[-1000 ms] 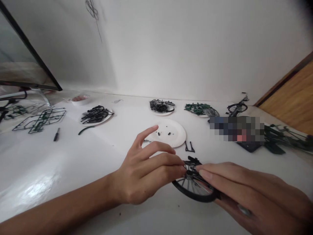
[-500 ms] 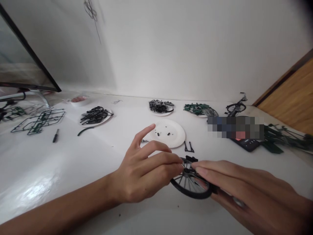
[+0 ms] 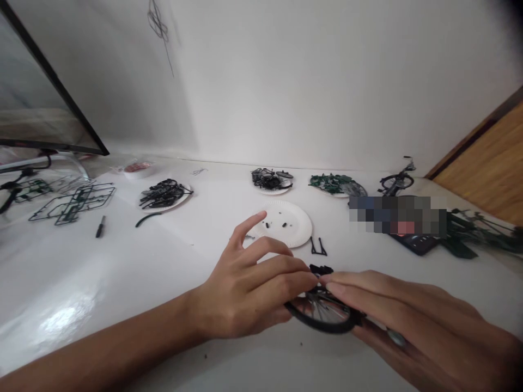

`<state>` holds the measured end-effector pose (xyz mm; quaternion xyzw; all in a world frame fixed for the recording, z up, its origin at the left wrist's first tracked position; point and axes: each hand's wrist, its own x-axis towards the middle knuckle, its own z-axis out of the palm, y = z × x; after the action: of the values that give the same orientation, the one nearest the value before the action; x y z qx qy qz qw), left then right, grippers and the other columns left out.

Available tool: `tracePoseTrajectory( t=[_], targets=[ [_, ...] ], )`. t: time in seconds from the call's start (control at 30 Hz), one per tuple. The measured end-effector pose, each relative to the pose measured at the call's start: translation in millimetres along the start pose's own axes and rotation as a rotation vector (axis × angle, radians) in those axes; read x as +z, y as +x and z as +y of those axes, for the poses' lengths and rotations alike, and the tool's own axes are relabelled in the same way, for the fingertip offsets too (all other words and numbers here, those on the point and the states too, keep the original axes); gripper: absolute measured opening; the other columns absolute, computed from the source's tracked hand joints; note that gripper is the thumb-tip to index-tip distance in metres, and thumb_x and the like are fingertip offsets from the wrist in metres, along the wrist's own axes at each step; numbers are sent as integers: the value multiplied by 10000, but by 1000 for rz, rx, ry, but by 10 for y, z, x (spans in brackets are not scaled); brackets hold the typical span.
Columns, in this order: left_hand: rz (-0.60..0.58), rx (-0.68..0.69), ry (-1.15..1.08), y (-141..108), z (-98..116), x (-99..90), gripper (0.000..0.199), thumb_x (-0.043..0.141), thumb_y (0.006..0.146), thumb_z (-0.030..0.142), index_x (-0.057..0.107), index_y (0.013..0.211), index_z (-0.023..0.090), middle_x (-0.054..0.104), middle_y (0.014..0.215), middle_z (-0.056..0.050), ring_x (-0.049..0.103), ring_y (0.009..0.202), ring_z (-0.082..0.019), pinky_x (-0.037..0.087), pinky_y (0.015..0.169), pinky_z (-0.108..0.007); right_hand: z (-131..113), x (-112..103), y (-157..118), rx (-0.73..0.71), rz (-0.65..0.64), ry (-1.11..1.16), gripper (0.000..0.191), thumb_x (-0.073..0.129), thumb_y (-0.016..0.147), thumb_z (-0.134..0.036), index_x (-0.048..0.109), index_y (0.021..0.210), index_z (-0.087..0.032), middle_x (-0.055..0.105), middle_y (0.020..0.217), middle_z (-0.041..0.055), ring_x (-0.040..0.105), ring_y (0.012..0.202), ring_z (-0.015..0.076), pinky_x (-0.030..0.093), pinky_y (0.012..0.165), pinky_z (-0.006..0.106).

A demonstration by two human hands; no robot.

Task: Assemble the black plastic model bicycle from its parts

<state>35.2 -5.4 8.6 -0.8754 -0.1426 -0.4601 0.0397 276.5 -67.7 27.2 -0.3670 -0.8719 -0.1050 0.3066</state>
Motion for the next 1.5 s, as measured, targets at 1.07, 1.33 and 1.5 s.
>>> tracePoseTrajectory(
  t=[1.07,1.33,1.5],
  targets=[
    [-134,-42,-87,-29,-39,5,237,519,990,303,609,1116,123,742,940,-67,649,895,-178,338,1118,-475,-14,11,135,97,-37,61,152,577,915,-202,674,1023,-248,781,955,0,756,804,173,608,773,239],
    [-148,-35,-94,-26,-39,20,183,533,982,253,610,1076,116,737,918,-63,634,859,-173,349,1084,-462,-35,39,192,108,-27,123,145,592,898,-191,673,1000,-256,775,935,-6,746,787,172,598,744,243],
    [-148,-24,-107,-44,-55,24,164,548,959,200,609,1074,101,725,916,-60,619,861,-172,338,1093,-481,-14,64,198,95,-44,193,202,595,884,-120,655,1038,-235,757,968,-3,728,830,143,565,769,212]
  ],
)
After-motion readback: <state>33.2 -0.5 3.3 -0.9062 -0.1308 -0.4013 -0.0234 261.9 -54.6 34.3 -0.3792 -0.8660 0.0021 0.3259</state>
